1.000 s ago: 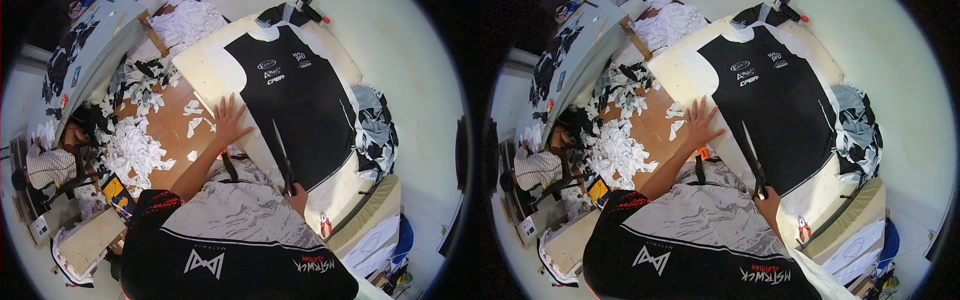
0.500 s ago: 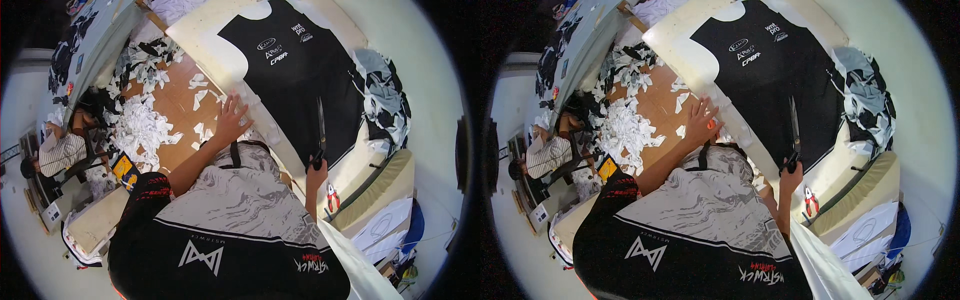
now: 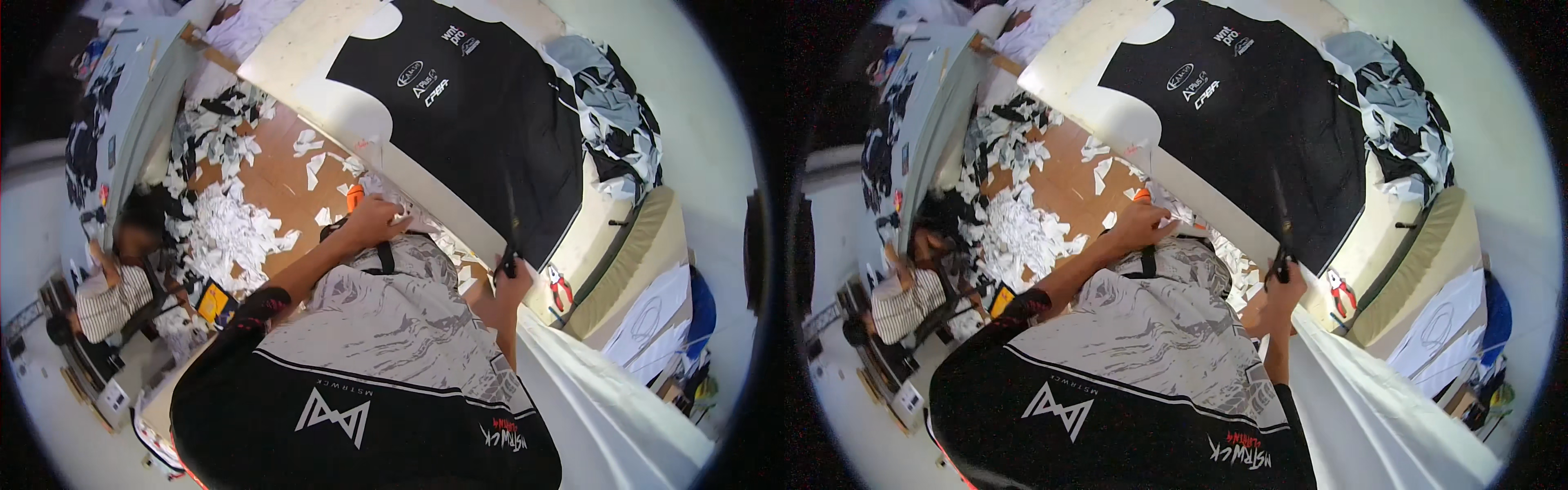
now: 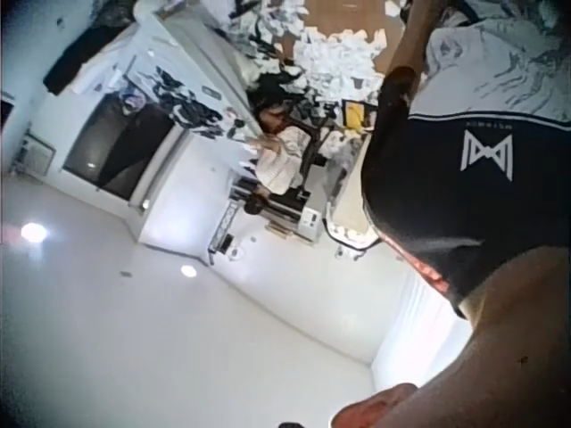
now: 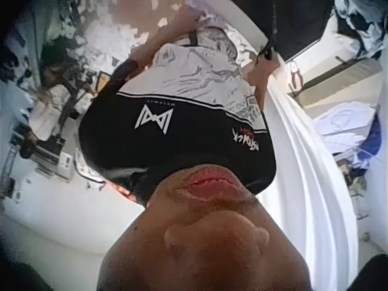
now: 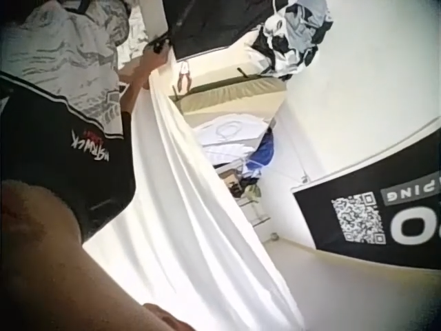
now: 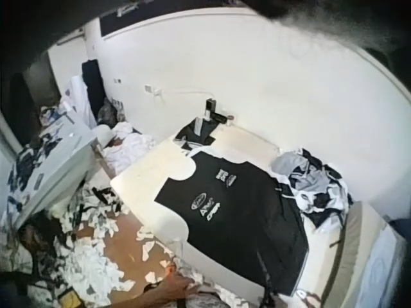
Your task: Cutting out garment pattern pieces from large sheets of fabric using scissors.
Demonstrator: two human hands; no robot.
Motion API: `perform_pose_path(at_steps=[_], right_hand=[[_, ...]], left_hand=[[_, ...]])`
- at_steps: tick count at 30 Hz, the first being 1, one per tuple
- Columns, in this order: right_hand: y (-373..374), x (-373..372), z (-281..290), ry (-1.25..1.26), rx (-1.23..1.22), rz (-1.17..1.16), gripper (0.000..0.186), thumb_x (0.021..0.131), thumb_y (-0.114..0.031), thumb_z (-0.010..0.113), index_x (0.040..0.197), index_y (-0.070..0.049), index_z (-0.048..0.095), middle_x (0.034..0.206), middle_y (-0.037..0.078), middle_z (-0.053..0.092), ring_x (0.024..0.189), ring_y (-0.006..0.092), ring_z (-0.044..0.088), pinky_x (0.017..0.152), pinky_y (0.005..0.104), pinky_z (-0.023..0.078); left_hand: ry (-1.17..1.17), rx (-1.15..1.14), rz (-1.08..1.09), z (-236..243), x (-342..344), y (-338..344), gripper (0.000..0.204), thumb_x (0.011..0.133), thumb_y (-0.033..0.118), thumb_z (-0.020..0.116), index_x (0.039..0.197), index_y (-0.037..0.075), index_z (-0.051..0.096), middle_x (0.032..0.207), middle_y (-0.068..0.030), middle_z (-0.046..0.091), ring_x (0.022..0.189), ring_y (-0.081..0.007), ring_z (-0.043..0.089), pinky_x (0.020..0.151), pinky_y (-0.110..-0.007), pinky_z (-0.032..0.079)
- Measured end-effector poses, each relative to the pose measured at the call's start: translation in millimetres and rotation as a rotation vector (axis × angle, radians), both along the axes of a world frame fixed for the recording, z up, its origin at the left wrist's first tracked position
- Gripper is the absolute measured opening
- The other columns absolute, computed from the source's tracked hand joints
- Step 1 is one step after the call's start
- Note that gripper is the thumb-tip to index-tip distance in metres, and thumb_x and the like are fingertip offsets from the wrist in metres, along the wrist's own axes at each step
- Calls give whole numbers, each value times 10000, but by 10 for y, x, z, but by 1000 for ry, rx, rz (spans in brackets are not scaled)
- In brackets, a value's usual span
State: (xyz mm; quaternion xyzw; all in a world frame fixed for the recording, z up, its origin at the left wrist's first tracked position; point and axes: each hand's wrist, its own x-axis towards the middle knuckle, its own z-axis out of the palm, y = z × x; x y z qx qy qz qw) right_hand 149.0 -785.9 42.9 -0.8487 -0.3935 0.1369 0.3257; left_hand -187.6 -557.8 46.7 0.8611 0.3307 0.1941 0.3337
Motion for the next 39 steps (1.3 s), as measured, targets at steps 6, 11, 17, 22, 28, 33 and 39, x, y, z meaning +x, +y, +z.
perform_pose_path(at_steps=[6,11,17,22,28,33,39], right_hand=[[336,-1329,508,359,-275,167,384,893,-244,896,792,27,644,616,3,496,591,86,405,527,340,320],[634,-1811,397,547,-608,234,418,988,-366,796,818,2,696,690,-17,586,646,87,476,581,321,369],[1174,-2246,304,1245,-374,95,352,1067,-313,679,844,-46,629,738,0,606,647,120,607,601,289,452],[1506,-2579,35,1313,-230,42,394,1061,-405,680,877,-63,621,752,2,599,668,119,614,648,308,477],[1772,-2766,-111,1291,-123,40,405,1093,-427,565,948,-51,612,783,10,589,727,132,607,698,303,479],[1929,-2847,-111,1306,-104,22,385,1117,-385,547,932,-50,586,807,30,581,723,136,595,687,298,475],[1976,-2788,-93,1244,-128,-34,370,1102,-374,594,917,-54,598,786,16,580,684,121,587,653,280,458]], left_hand=[[-173,202,539,-185,-562,1350,348,929,289,796,1186,70,712,1210,-182,681,1114,-385,655,979,-519,505],[173,408,617,-457,-852,2007,748,878,533,811,1468,115,619,1580,-239,481,1487,-481,401,1197,-664,313],[167,299,596,-723,-952,2186,1012,815,714,790,1601,148,497,1736,-277,212,1614,-515,124,1247,-740,67],[182,318,597,-870,-938,2280,1035,773,764,783,1561,140,536,1713,-302,245,1594,-542,169,1225,-773,123],[114,296,586,-871,-829,2200,1060,752,758,807,1576,158,519,1737,-282,210,1616,-521,124,1232,-767,68],[136,284,586,-855,-804,2138,1060,753,750,813,1588,172,508,1749,-261,196,1621,-516,108,1238,-756,47],[111,273,583,-883,-775,2149,1067,744,745,823,1591,178,507,1752,-253,191,1626,-509,79,1239,-755,31]])
